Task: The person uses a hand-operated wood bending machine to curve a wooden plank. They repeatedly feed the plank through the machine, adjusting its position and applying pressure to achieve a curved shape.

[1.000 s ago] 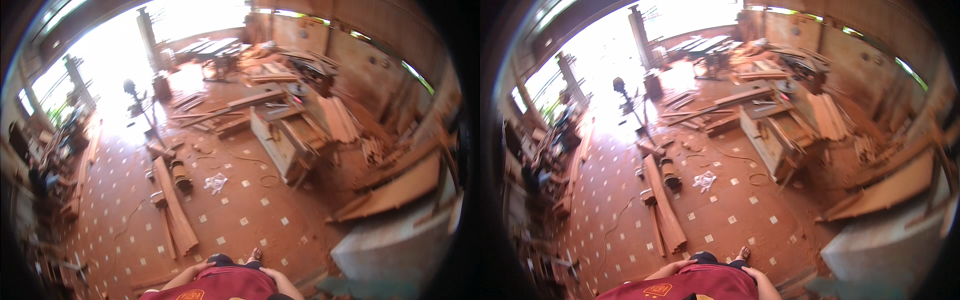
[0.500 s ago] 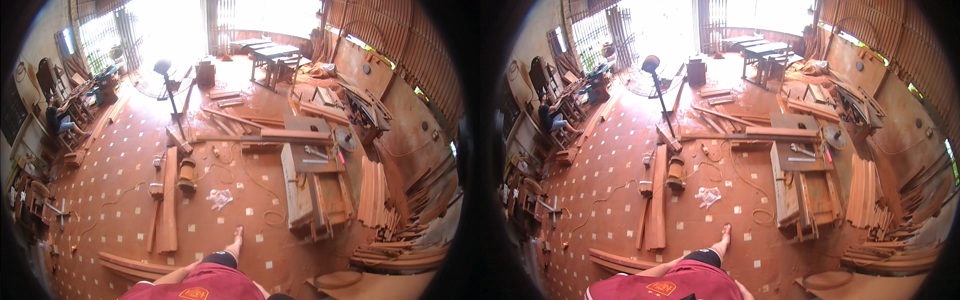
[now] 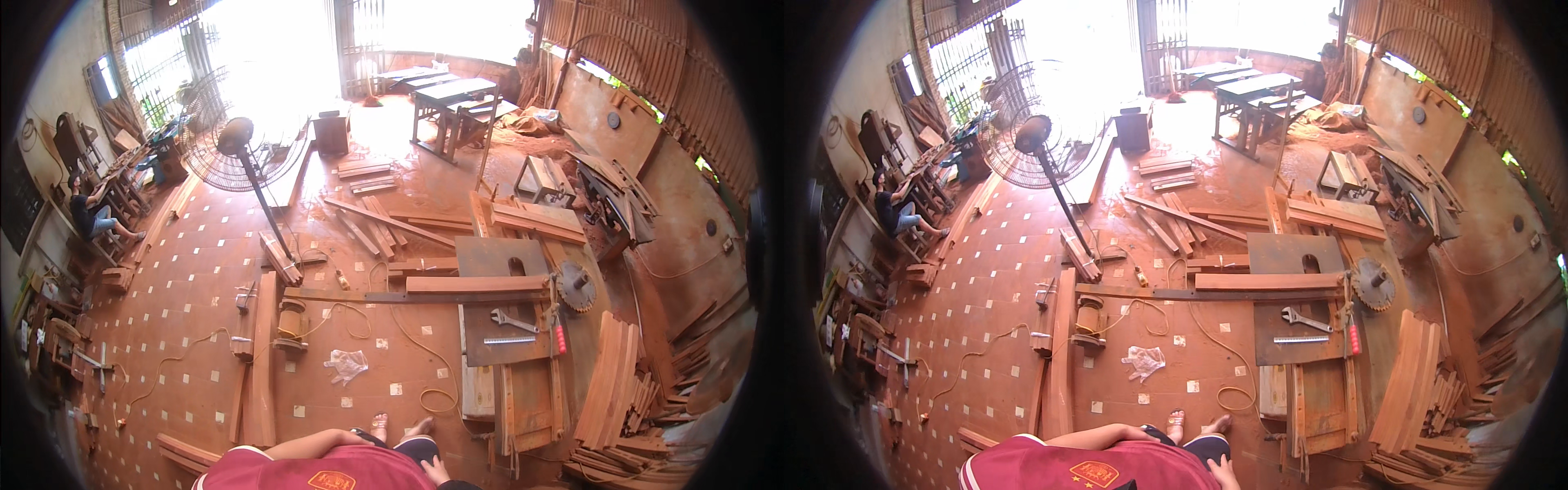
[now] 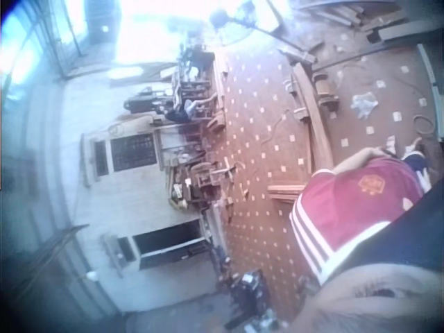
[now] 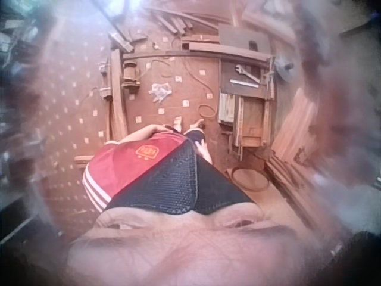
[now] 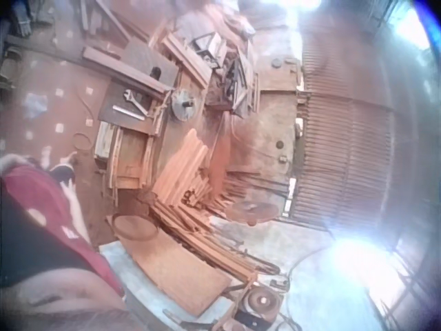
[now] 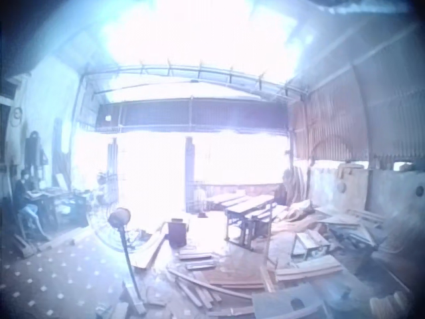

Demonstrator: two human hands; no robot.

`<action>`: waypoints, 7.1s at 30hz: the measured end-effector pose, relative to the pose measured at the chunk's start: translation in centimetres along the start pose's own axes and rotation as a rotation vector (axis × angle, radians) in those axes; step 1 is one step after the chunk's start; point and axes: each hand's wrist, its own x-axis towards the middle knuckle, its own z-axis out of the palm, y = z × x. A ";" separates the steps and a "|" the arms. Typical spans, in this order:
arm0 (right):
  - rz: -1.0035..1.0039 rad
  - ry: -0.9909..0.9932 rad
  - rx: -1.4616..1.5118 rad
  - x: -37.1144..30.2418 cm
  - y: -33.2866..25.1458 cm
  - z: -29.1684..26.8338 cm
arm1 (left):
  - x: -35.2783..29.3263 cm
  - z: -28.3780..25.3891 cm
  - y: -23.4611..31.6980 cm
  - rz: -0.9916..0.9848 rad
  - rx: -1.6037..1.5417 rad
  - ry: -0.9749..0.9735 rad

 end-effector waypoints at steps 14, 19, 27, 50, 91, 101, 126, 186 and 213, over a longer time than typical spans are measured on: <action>-0.113 -0.505 0.108 7.7 -13.2 -22.3 | 1.0 -2.5 10.6 0.212 -0.622 0.221; -0.269 -0.444 0.299 6.3 -14.9 -26.4 | 2.5 -6.6 13.9 0.194 -0.109 0.434; -0.238 0.066 0.394 5.7 -18.1 -31.3 | -3.0 -12.9 34.1 0.823 0.489 1.014; 0.205 0.733 -0.032 10.0 -17.8 -48.5 | 7.9 -17.7 46.0 0.976 1.060 1.292; 0.230 0.620 0.192 21.9 -17.1 -50.7 | 8.4 -20.1 47.9 0.972 0.967 1.401; 0.272 0.601 0.197 22.9 -18.3 -51.5 | 9.3 -21.7 48.6 1.021 0.910 1.432; 0.228 0.668 0.128 20.2 -18.1 -50.4 | 9.2 -19.7 47.2 0.983 0.941 1.418; 0.271 0.632 0.215 11.5 -11.3 -46.8 | 8.9 -9.9 39.8 0.908 1.032 1.466; 0.133 0.732 0.071 18.2 -13.5 -47.7 | 8.3 -15.3 43.9 0.957 0.996 1.511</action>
